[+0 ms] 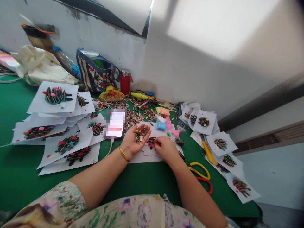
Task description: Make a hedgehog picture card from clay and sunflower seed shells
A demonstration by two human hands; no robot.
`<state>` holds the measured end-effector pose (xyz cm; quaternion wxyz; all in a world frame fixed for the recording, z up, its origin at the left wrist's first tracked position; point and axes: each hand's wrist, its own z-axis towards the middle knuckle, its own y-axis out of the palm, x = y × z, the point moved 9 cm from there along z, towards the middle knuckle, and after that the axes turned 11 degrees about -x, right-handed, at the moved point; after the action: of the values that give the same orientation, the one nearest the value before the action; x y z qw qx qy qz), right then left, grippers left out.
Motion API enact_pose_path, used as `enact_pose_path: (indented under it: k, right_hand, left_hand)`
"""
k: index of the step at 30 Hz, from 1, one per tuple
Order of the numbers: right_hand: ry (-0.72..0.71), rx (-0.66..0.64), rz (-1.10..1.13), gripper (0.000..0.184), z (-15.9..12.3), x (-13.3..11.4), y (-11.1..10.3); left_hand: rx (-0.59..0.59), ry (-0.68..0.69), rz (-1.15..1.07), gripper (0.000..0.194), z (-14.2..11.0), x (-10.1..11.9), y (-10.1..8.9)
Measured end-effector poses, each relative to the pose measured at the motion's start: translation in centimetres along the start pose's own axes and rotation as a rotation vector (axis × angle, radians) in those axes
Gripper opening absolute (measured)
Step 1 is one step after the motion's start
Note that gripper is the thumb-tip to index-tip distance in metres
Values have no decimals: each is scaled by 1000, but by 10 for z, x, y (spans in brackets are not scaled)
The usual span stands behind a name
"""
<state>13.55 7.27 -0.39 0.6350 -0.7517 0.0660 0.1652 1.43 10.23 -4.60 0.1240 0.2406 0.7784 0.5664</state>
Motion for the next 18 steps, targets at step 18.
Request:
enact_pose_path:
  k: [18]
  right_hand:
    - [-232, 202, 85, 14, -19, -34, -26]
  left_hand:
    - [-32, -38, 27, 30, 0, -6, 1]
